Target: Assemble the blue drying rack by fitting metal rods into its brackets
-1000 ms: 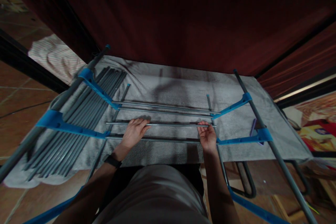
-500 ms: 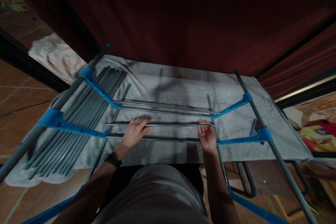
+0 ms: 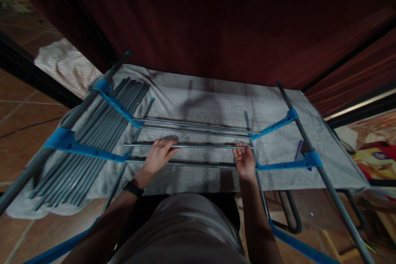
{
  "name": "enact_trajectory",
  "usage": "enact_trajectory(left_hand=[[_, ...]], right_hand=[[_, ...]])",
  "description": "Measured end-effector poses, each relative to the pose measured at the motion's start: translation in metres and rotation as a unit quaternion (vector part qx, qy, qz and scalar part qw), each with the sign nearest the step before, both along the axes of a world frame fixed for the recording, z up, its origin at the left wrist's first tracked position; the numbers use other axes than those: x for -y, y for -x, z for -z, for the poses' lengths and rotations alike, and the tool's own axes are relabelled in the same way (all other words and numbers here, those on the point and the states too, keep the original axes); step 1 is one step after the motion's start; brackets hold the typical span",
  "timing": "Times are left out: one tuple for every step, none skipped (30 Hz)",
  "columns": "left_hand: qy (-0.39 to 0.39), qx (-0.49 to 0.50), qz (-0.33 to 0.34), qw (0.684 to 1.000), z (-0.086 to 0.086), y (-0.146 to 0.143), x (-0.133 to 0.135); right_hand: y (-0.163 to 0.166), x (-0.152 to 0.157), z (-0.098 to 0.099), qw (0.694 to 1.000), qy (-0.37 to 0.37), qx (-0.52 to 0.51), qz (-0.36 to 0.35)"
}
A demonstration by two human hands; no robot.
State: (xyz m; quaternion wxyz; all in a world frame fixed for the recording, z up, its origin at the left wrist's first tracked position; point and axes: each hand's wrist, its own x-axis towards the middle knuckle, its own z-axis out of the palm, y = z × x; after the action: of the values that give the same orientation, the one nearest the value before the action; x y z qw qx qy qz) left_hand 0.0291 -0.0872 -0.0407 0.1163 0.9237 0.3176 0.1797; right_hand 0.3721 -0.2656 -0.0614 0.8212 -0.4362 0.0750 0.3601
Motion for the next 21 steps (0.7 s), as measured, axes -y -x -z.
enact_trajectory(left_hand=[[0.001, 0.001, -0.003, 1.0, 0.0006, 0.0005, -0.0003], [0.001, -0.001, -0.007, 1.0, 0.0011, 0.001, -0.0005], [0.001, -0.004, -0.01, 1.0, 0.0014, 0.0014, -0.0006], [-0.001, -0.009, -0.01, 1.0, 0.0015, 0.0016, -0.0005], [-0.003, -0.014, -0.008, 1.0, 0.0013, 0.0016, -0.0004], [-0.007, -0.018, -0.005, 1.0, 0.0009, 0.0015, -0.0001], [-0.011, -0.022, -0.002, 1.0, 0.0004, 0.0012, 0.0002], [-0.015, -0.026, 0.001, 1.0, -0.0001, 0.0008, 0.0006], [-0.018, -0.028, 0.003, 0.999, -0.0007, 0.0004, 0.001], [-0.021, -0.03, 0.004, 0.999, -0.0012, 0.0, 0.0014], [-0.022, -0.03, 0.005, 0.999, -0.0016, -0.0005, 0.0018], [-0.022, -0.029, 0.006, 0.999, -0.0019, -0.0008, 0.0022], [-0.021, -0.026, 0.007, 0.999, -0.0022, -0.0011, 0.0025], [-0.019, -0.024, 0.007, 1.0, -0.0024, -0.0013, 0.0029], [-0.016, -0.022, 0.007, 1.0, -0.0027, -0.0014, 0.0032], [-0.014, -0.02, 0.007, 1.0, -0.0028, -0.0015, 0.0035], [-0.011, -0.02, 0.007, 1.0, -0.003, -0.0015, 0.0039], [-0.008, -0.021, 0.007, 1.0, -0.003, -0.0014, 0.0042], [-0.004, -0.021, 0.008, 1.0, -0.003, -0.0012, 0.0045], [0.0, -0.021, 0.009, 1.0, -0.0029, -0.001, 0.0048], [0.003, -0.019, 0.009, 1.0, -0.0027, -0.0008, 0.0051]], right_hand=[[-0.0001, -0.0001, -0.0003, 1.0, 0.002, -0.004, 0.001], [-0.0002, -0.0001, -0.0005, 1.0, 0.003, -0.008, 0.002], [-0.0002, -0.0001, -0.0007, 1.0, 0.002, -0.01, 0.002], [-0.0001, 0.0, -0.0007, 1.0, 0.0, -0.011, 0.002], [0.0, 0.0, -0.0007, 1.0, -0.003, -0.011, 0.001], [0.0001, -0.0001, -0.0005, 1.0, -0.005, -0.008, -0.002], [0.0002, -0.0001, -0.0004, 1.0, -0.005, -0.005, -0.002], [0.0003, -0.0002, -0.0002, 1.0, -0.003, -0.002, -0.001], [0.0003, -0.0003, 0.0, 1.0, 0.0, 0.002, 0.0], [0.0003, -0.0004, 0.0002, 1.0, 0.004, 0.005, 0.002], [0.0003, -0.0004, 0.0003, 1.0, 0.006, 0.008, 0.003], [0.0004, -0.0003, 0.0004, 1.0, 0.005, 0.01, 0.003], [0.0004, -0.0001, 0.0005, 1.0, 0.002, 0.011, 0.002], [0.0005, 0.0002, 0.0006, 1.0, -0.001, 0.011, 0.001], [0.0005, 0.0005, 0.0008, 1.0, -0.004, 0.01, 0.002], [0.0005, 0.0009, 0.0011, 1.0, -0.007, 0.008, 0.002], [0.0003, 0.0013, 0.0015, 1.0, -0.008, 0.007, 0.002], [0.0, 0.0016, 0.0019, 1.0, -0.008, 0.006, 0.004], [-0.0005, 0.0019, 0.0025, 1.0, -0.007, 0.005, 0.004], [-0.0011, 0.0022, 0.0032, 1.0, -0.006, 0.005, 0.004], [-0.0019, 0.0025, 0.0039, 1.0, -0.004, 0.004, 0.003]])
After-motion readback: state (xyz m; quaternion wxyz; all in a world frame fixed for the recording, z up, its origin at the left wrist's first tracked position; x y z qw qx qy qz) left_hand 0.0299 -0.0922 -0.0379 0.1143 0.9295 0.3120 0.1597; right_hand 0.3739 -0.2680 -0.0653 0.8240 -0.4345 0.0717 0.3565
